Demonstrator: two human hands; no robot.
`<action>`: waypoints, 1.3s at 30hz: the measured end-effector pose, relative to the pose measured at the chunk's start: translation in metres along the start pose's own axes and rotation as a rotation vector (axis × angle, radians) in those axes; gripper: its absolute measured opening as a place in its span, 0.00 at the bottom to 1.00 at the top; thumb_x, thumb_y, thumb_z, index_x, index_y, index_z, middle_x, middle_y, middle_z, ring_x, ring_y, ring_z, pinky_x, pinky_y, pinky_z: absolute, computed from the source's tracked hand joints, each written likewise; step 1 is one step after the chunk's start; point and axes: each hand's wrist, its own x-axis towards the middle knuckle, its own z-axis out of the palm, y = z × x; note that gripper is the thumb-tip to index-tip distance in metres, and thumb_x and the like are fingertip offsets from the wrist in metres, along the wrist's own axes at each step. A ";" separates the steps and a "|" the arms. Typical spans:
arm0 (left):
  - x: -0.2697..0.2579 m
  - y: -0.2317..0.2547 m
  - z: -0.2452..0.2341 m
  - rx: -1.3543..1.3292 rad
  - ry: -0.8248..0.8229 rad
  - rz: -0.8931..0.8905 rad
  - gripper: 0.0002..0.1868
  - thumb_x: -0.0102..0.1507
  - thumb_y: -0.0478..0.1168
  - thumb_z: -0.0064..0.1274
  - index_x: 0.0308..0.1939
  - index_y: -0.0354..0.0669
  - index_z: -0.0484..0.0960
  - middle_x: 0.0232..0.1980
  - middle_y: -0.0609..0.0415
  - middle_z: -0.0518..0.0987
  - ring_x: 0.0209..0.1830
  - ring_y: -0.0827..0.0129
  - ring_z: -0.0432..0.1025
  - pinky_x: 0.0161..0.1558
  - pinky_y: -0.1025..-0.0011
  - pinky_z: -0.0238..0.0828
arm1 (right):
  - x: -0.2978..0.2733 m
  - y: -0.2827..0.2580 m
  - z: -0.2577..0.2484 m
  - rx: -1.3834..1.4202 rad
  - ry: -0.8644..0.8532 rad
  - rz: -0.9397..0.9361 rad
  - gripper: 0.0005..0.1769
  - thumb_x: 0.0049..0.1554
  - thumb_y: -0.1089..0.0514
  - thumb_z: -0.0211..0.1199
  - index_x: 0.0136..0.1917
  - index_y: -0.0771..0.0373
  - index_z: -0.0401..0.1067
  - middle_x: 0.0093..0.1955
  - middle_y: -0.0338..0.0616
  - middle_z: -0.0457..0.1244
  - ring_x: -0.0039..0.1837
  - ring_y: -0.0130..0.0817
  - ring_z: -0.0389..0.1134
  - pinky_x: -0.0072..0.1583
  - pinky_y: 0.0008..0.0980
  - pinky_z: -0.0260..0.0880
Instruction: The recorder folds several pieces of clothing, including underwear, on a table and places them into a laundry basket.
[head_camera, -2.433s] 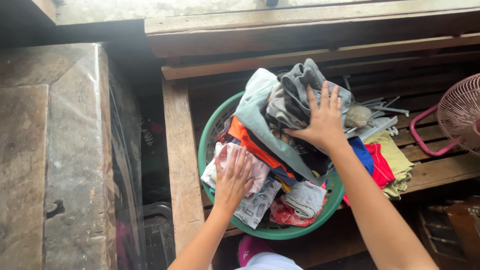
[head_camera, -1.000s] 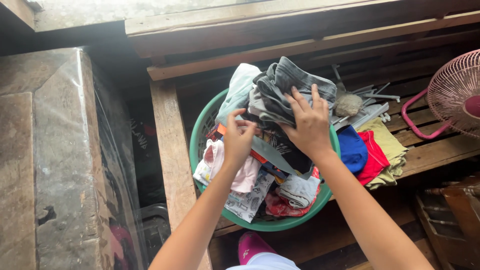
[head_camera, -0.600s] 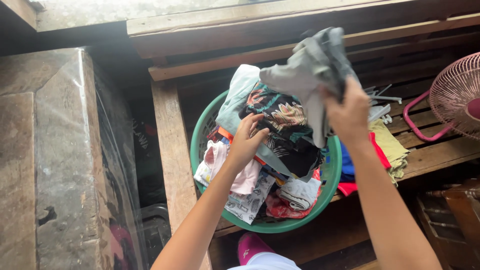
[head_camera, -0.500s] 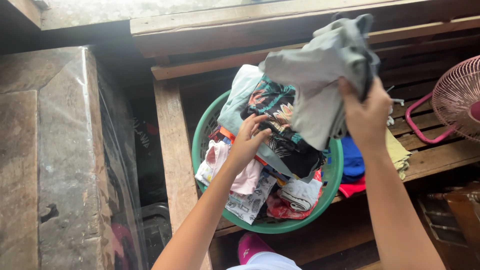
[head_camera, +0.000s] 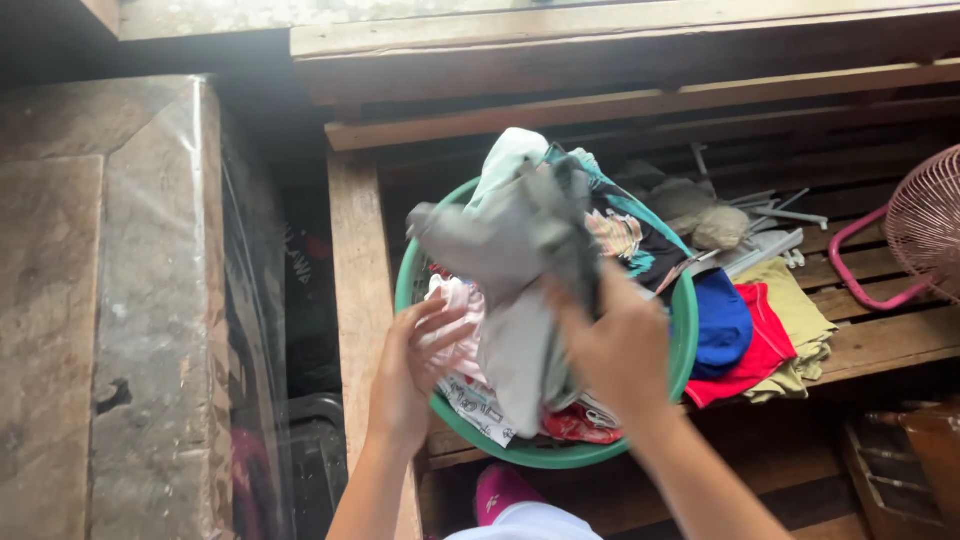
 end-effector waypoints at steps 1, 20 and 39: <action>-0.007 -0.001 0.000 0.000 0.007 -0.001 0.19 0.68 0.48 0.43 0.52 0.36 0.77 0.49 0.45 0.81 0.45 0.61 0.79 0.47 0.64 0.76 | -0.014 -0.003 0.011 0.001 -0.007 -0.001 0.22 0.56 0.44 0.70 0.51 0.66 0.75 0.43 0.53 0.71 0.45 0.48 0.74 0.48 0.42 0.70; -0.008 -0.109 -0.098 -0.633 -0.050 -0.398 0.35 0.67 0.63 0.35 0.71 0.44 0.67 0.69 0.45 0.72 0.67 0.49 0.67 0.66 0.50 0.64 | -0.045 0.090 0.074 0.955 -0.769 0.410 0.56 0.43 0.51 0.75 0.80 0.54 0.53 0.75 0.42 0.57 0.73 0.35 0.59 0.67 0.38 0.61; -0.016 -0.114 -0.127 -0.356 0.054 -0.216 0.44 0.56 0.60 0.62 0.71 0.45 0.67 0.65 0.53 0.75 0.64 0.61 0.70 0.65 0.59 0.66 | -0.015 0.074 0.092 0.946 -0.890 0.327 0.43 0.46 0.51 0.74 0.71 0.68 0.67 0.62 0.44 0.67 0.63 0.30 0.66 0.66 0.28 0.61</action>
